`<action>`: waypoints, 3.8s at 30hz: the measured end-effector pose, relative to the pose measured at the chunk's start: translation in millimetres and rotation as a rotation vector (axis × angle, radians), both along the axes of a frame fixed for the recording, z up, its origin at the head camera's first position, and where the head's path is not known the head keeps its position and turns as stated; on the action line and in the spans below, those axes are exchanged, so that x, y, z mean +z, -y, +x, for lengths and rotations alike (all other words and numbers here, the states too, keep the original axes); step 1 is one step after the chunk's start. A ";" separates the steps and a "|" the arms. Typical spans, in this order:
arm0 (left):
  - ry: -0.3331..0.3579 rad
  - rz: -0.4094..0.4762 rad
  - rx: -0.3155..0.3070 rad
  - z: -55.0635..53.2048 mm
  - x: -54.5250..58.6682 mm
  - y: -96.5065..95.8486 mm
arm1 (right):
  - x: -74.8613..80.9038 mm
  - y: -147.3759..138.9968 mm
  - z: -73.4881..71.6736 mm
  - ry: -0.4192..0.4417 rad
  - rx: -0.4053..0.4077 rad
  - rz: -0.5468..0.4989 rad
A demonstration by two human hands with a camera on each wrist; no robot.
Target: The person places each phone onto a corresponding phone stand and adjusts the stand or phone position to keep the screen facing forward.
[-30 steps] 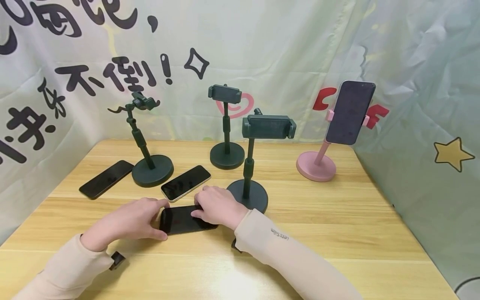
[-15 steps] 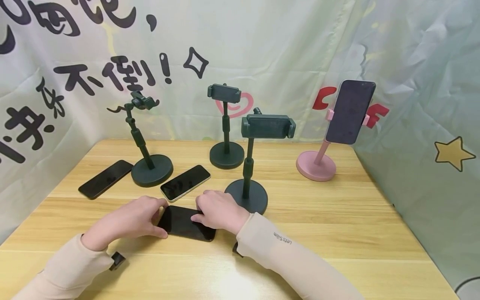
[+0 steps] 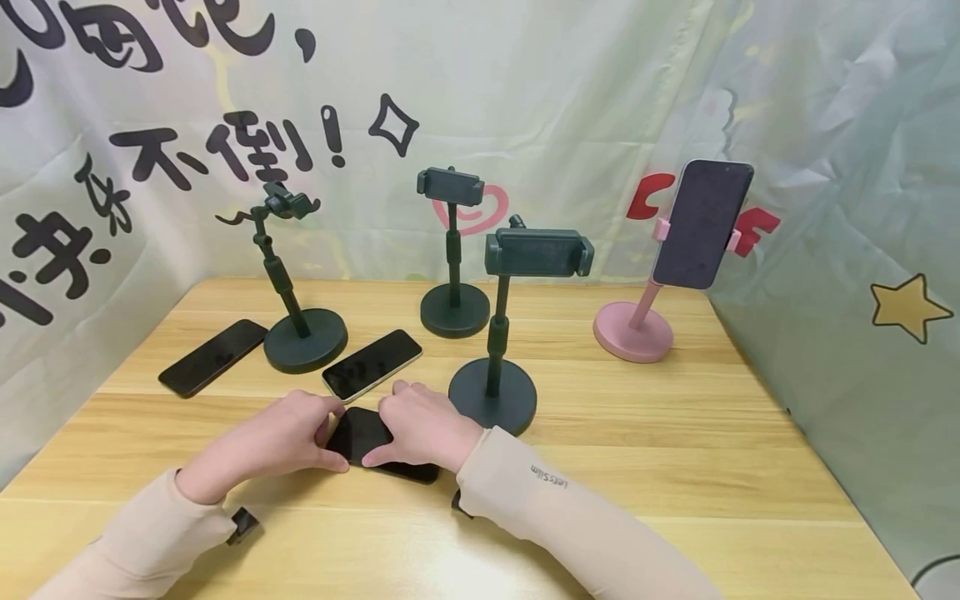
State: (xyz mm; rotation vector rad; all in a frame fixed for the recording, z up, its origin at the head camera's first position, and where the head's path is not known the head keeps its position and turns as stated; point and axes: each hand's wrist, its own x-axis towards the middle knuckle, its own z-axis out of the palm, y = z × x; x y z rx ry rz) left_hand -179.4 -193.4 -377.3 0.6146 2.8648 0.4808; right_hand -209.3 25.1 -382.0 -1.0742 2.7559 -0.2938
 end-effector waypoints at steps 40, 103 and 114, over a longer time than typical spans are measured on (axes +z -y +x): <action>-0.135 0.047 -0.024 -1.4 -5.8 -11.4 | -0.9 -0.6 2.6 0.238 -0.095 -0.113; -0.227 0.341 -0.044 3.6 30.8 -6.4 | 75.7 -57.8 26.7 0.434 -0.011 -0.932; -0.219 0.350 -0.084 8.4 32.2 -11.0 | 94.6 -70.3 41.8 0.382 0.035 -1.078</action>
